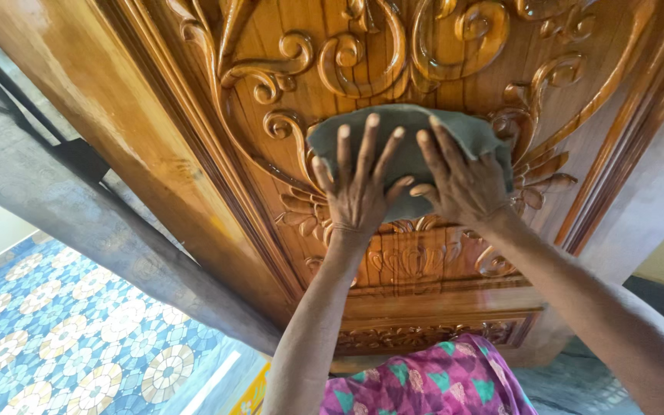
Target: The person wipes a carved wooden door with a cloth, moving the cloth over the intricate floral patterns and grooves. The person uses both hands to press the cloth into the details of the carving while cleaning the surface.
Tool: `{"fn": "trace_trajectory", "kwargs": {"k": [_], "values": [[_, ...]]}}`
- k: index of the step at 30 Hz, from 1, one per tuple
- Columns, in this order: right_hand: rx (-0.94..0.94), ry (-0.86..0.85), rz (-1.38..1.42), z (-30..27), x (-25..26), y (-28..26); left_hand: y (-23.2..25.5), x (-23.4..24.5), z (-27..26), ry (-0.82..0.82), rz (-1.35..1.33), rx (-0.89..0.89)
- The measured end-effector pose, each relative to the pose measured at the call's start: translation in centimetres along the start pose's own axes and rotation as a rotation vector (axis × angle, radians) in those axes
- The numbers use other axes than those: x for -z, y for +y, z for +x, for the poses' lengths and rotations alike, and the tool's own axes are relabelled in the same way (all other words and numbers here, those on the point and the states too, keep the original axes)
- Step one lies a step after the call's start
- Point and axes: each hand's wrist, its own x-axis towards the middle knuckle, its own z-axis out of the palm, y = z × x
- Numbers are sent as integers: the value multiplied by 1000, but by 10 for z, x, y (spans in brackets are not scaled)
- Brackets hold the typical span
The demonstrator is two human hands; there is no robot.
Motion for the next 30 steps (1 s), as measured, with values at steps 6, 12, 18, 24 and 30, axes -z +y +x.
{"fn": "trace_trajectory", "kwargs": {"k": [6,12,18,24,30], "values": [[-85,52,-205,-14,14,38,32,39,26,13,-17,-102],[-210,3,-84,-21,33,47,48,48,40,81,-17,-164],[-224,167,-124,-2,19,32,32,48,38,103,76,-216],[-210,156,-110,23,14,2,-2,42,34,-35,-20,-173],[-184,127,-105,40,13,-29,-31,43,26,-40,-28,-128]]}}
